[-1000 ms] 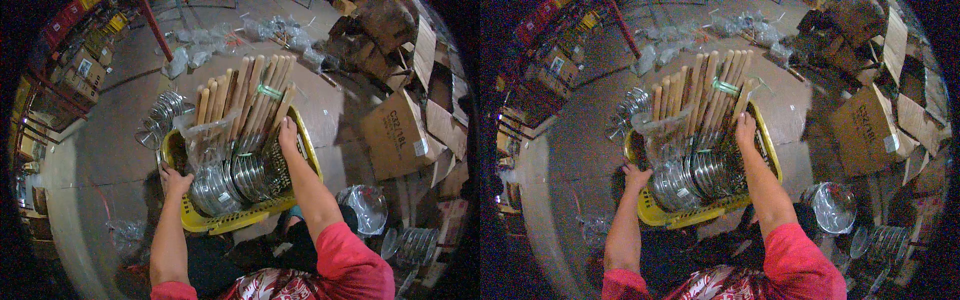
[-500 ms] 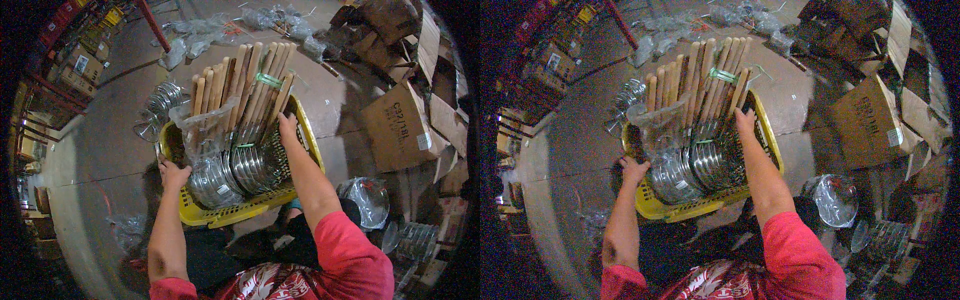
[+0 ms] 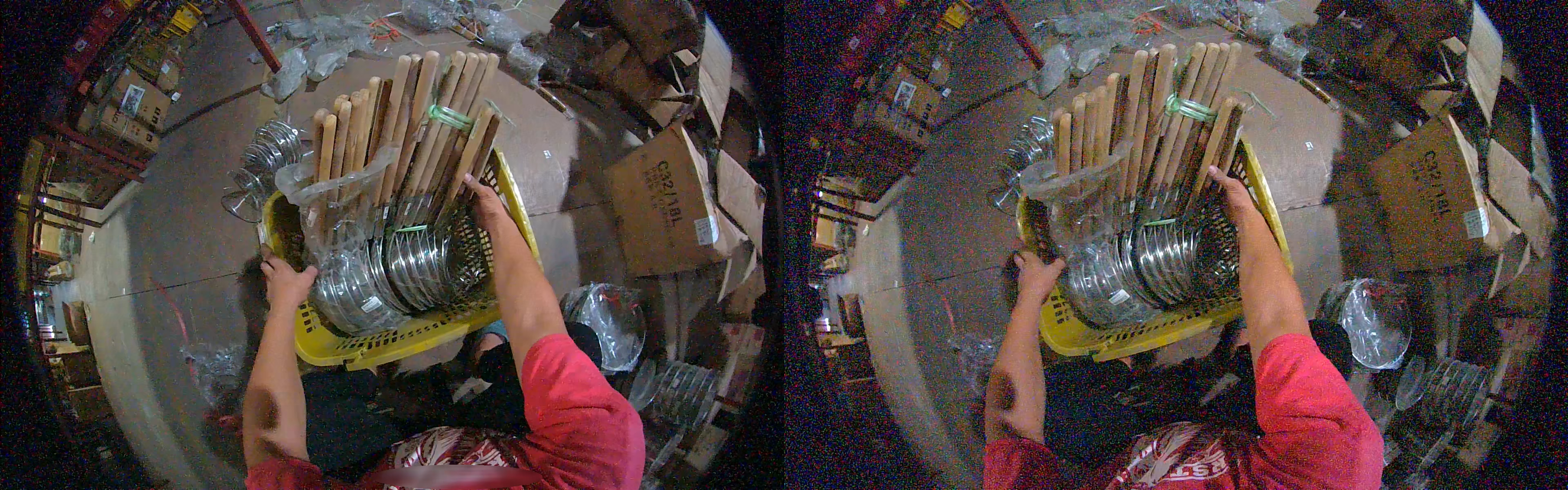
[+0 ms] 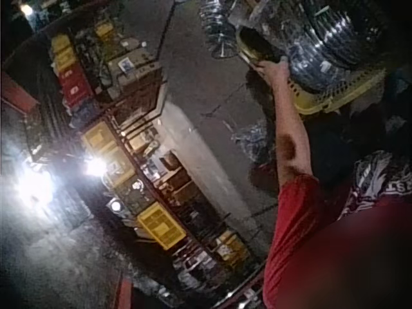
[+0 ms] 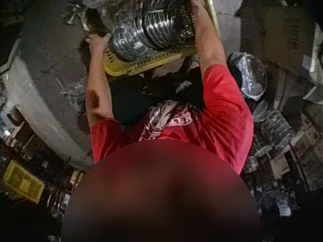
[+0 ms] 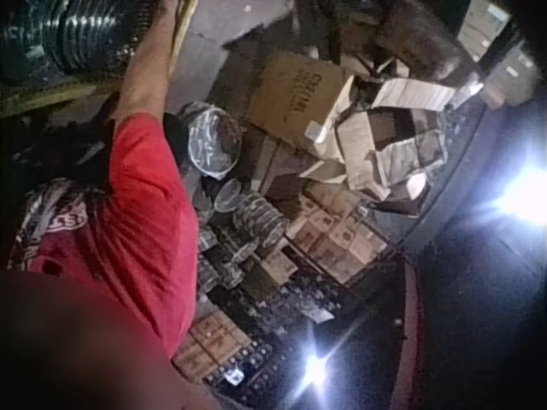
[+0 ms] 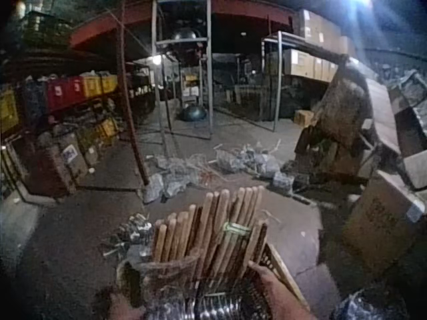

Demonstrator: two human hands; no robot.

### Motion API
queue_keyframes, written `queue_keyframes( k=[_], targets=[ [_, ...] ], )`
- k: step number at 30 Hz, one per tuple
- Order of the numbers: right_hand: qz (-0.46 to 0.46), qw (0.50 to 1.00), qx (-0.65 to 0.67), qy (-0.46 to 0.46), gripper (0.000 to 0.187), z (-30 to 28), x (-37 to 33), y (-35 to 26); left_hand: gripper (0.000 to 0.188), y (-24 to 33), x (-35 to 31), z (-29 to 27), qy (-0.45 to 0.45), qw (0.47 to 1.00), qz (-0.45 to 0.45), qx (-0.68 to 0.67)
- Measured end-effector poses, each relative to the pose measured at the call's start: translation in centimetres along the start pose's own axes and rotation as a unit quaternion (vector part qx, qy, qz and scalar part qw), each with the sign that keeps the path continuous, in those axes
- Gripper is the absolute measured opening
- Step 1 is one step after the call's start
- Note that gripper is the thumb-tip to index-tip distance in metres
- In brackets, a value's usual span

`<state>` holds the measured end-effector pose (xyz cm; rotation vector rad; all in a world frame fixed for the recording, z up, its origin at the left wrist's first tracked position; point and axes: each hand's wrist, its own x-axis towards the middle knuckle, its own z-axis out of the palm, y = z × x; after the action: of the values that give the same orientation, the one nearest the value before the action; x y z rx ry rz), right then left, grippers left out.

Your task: The person sits on the floor and organizes metal strainers and wooden-handled utensils into a yellow plastic basket. They pick up items from the floor, place them into the basket, and occasionally use a marker to write on the basket's side.

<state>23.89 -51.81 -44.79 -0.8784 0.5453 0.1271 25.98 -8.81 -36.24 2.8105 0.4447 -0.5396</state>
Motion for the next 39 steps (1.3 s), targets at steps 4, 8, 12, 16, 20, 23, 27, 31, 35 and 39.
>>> queue_keyframes(
  k=[4, 8, 12, 16, 20, 23, 27, 31, 35, 39],
  targets=[
    [-0.011, 0.999, 0.017, 0.027, 0.071, -0.7, 0.1, 0.8, 0.109, 0.1, -0.2, -0.3, -0.005, 1.0, 0.006, 0.003],
    [-0.055, 0.993, 0.1, 0.017, 0.062, 0.2, -0.4, 0.6, 0.108, 0.2, -0.4, -0.4, 0.005, 1.0, 0.013, -0.005],
    [-0.04, 0.994, 0.096, -0.02, 0.07, 1.0, -0.2, 0.1, 0.112, 0.6, -0.5, -0.3, 0.014, 1.0, 0.002, 0.0],
    [-0.051, 0.992, 0.106, -0.041, 0.079, 1.6, -0.4, 0.1, 0.118, 0.7, -0.3, -0.1, 0.006, 1.0, -0.017, 0.003],
    [-0.109, 0.99, 0.086, -0.002, 0.085, 3.1, -1.0, 0.4, 0.119, 0.5, -0.1, 0.0, -0.007, 1.0, -0.017, 0.009],
    [-0.106, 0.991, 0.084, 0.014, 0.091, 3.9, -1.1, 0.9, 0.116, 0.6, 0.0, -0.1, 0.0, 1.0, -0.017, 0.009],
    [-0.105, 0.987, -0.013, 0.119, 0.094, 3.5, -0.8, 2.2, 0.114, 0.8, -0.2, -0.4, -0.005, 1.0, -0.018, 0.008],
    [-0.11, 0.973, -0.117, 0.169, 0.091, 2.8, -0.8, 3.7, 0.116, 0.9, -0.3, -0.5, -0.015, 1.0, -0.01, 0.007],
    [-0.088, 0.972, -0.146, 0.163, 0.088, 2.9, -1.4, 5.0, 0.119, 0.9, -0.3, -1.6, -0.068, 0.998, -0.003, 0.012],
    [-0.115, 0.953, -0.235, 0.152, 0.087, 2.3, -1.6, 6.9, 0.127, 0.8, 0.3, -4.2, -0.197, 0.978, 0.047, 0.057]
  ],
)
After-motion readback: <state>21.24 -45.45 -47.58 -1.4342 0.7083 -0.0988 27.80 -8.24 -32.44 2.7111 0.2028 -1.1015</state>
